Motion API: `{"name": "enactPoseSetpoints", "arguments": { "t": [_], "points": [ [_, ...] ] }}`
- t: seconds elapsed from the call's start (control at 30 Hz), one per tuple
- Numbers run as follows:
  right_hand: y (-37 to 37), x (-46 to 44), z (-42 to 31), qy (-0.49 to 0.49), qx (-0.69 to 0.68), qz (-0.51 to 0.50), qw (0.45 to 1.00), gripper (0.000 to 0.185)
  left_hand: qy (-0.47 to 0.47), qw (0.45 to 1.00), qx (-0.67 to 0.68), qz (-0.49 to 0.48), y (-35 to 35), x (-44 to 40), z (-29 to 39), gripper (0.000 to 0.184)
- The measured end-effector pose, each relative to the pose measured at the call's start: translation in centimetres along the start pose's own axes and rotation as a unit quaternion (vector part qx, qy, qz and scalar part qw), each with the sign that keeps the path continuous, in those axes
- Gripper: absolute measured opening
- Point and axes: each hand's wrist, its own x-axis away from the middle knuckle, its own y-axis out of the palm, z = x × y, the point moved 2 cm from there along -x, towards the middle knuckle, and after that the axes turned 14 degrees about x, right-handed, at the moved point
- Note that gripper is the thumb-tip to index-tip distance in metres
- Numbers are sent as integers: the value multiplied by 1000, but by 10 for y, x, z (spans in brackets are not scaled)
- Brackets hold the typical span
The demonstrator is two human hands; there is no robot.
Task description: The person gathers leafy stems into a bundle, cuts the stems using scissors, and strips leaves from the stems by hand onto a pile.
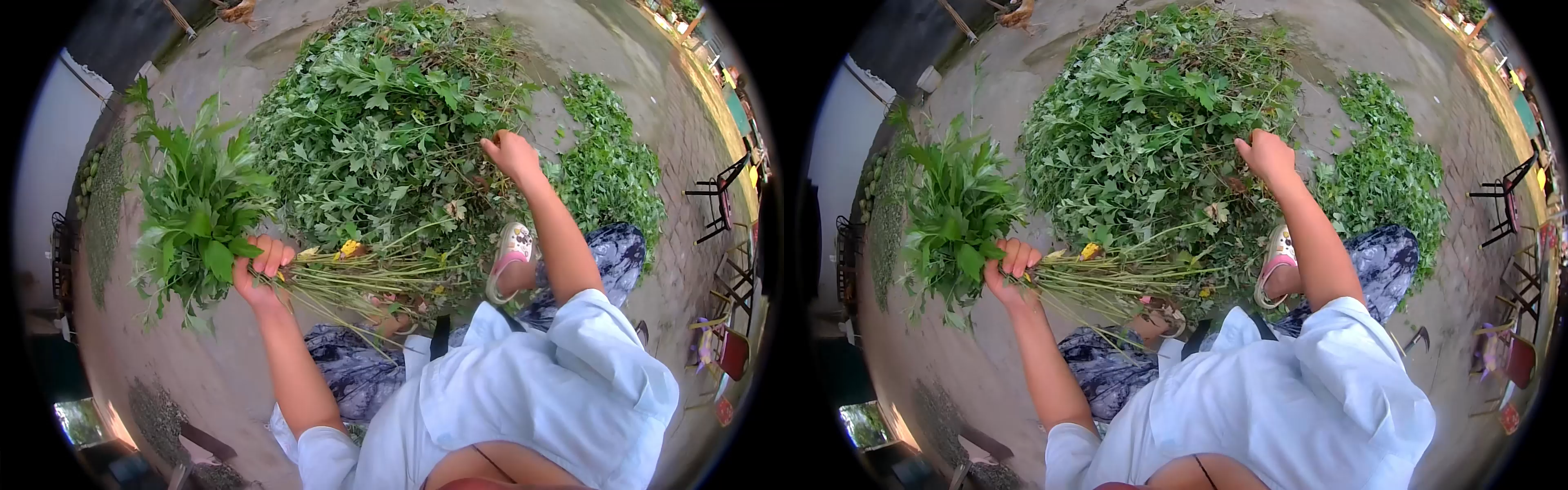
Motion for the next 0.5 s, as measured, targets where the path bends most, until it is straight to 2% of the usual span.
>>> {"name": "enactPoseSetpoints", "arguments": {
  "t": [0.07,0.1,0.13,0.17,0.2,0.23,0.3,0.37,0.43,0.47,0.5],
  "points": [
    [-9,13,-7,-93,236,92,963,27,20,1000,13,-17,-4,-1,6,13],
    [-18,19,-15,-96,236,92,963,27,23,999,14,-17,-3,-1,6,13],
    [-23,28,-32,-146,51,0,988,34,25,999,29,-27,-1,1,6,13],
    [-22,38,-48,-188,-137,-94,968,40,25,998,42,-37,1,2,7,13],
    [-13,46,-62,-239,-165,-176,940,46,25,998,39,-34,1,3,9,13],
    [-4,56,-75,-288,-193,-256,902,51,7,997,30,-65,0,3,11,14],
    [13,83,-100,-353,-186,-296,868,58,-15,995,19,-94,-1,2,14,14],
    [32,102,-117,-399,-163,-327,841,67,-57,980,-2,-189,2,1,14,14],
    [27,113,-138,-382,-64,-416,823,76,-68,974,-10,-216,3,3,12,14],
    [31,120,-142,-357,-101,-380,847,78,-66,975,-15,-213,3,5,10,14],
    [38,127,-147,-358,-101,-381,847,78,-64,976,-19,-209,3,7,9,13]
  ]
}}
